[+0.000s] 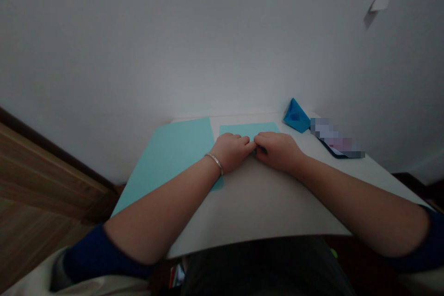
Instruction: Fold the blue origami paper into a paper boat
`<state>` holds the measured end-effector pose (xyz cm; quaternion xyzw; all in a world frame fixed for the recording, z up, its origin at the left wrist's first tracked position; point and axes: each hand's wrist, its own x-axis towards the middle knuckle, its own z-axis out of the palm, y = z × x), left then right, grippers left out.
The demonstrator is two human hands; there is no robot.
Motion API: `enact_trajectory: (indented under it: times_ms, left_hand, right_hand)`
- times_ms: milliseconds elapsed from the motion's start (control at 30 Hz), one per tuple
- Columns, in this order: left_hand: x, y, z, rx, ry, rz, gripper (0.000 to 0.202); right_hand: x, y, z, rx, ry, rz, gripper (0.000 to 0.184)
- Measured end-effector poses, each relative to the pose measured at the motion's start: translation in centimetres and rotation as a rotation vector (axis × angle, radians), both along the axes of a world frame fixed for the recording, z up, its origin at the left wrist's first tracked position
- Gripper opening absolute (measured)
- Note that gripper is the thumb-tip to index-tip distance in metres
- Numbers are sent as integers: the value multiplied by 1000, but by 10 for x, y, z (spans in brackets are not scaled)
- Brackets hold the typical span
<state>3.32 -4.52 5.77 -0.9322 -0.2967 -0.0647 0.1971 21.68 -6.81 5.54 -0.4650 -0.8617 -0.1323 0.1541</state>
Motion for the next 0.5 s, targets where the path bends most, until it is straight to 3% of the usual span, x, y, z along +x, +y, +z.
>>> enact_trajectory:
  times_ms: [500]
  left_hand:
    - [-2,1,1,-8,-106,194,23]
  right_hand:
    - [19,9,6,-66,123,-178,11]
